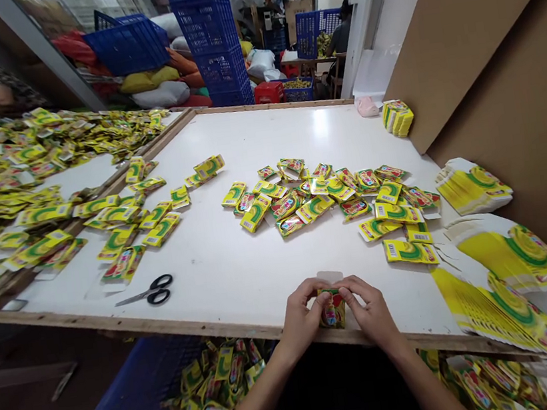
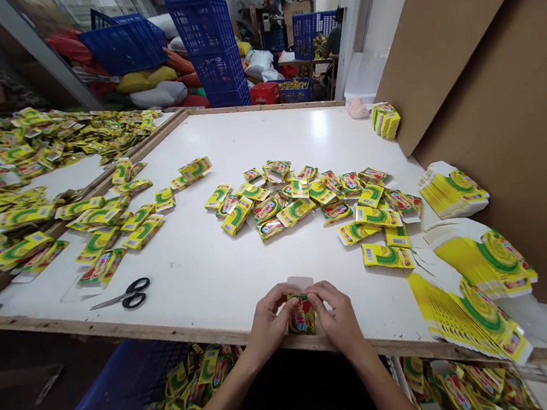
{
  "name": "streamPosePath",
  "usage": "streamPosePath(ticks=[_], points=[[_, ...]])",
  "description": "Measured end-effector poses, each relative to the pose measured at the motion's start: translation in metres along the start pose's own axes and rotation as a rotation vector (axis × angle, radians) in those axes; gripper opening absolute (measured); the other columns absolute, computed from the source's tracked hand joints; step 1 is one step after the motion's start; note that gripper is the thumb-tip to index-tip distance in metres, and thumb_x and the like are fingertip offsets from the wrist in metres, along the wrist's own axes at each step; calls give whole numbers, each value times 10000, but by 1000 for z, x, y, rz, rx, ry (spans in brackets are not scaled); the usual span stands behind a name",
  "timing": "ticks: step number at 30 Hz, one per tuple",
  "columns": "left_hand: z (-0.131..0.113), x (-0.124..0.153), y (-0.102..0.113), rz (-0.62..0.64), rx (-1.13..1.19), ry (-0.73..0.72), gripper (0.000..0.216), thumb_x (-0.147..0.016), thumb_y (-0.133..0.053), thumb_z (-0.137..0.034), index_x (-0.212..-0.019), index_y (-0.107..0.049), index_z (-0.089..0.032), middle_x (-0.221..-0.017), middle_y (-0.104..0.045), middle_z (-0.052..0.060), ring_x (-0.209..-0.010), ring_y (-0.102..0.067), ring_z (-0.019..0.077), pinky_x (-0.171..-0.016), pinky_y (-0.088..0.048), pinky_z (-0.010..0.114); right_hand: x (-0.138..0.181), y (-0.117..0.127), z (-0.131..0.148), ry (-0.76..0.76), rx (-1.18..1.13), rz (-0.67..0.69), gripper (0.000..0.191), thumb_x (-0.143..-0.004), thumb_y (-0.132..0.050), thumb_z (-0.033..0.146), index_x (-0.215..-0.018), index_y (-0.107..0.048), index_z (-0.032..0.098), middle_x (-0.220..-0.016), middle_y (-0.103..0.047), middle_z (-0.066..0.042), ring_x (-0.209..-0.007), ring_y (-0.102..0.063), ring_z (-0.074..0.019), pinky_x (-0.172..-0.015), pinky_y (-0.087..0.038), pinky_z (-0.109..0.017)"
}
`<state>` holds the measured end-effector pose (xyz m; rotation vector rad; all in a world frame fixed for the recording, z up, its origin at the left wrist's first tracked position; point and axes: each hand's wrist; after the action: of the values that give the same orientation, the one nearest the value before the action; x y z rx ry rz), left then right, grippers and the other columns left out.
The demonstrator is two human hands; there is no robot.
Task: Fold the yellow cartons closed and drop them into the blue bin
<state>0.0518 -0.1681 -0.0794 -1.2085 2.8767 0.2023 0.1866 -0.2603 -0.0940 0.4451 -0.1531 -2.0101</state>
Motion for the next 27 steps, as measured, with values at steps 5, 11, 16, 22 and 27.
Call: streamPosePath(ticks=[5,11,16,22,27], points=[[2,-4,-7,-74,94,-36,229,-847,-578,-220,-1075,-597,-206,-992,-671,52,-933,-634,190,-849,-500,327,1,0,-3,-26,9,-183,220,-908,-529,307,-1067,-648,211,-942,-675,-59,-866,-633,-194,-769,-525,-329],[-6,7,-5,-32,-62,-59,148,-845,-613,-241,-963,-689,-193,-992,-702,68,-960,-636,201,-879,-481,322,9,3,0,91,44,-77,164,-884,-592,297,-991,-709,257,-952,-691,-54,-922,-630,-207,-815,-518,-356],[-12,8,-6,-65,-11,-52,154,-845,-608,-230,-959,-707,-198,-1048,-703,73,-1020,-629,211,-922,-468,328,8,5,9,37,48,-72,193,-881,-592,301,-1035,-694,244,-977,-687,-59,-886,-624,-198,-738,-515,-327],[-11,0,-10,-85,66,43,149,-836,-619,-279,-905,-704,-177,-909,-722,59,-882,-649,197,-811,-499,293,1,6,16,-76,66,-101,142,-856,-608,336,-882,-674,213,-806,-687,-17,-735,-595,-169,-674,-458,-299],[-13,-6,-10,-79,63,77,154,-831,-621,-297,-849,-703,-167,-839,-723,54,-806,-643,186,-747,-503,278,-1,7,16,-114,74,-98,164,-854,-596,360,-864,-669,214,-807,-696,-16,-760,-605,-176,-691,-450,-298]])
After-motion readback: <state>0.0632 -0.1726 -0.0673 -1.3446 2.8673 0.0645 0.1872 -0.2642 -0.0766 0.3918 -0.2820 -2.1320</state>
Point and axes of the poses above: each hand's wrist, its own x-axis away from the middle knuckle, its own y-axis out of the back of the hand, z = x × y
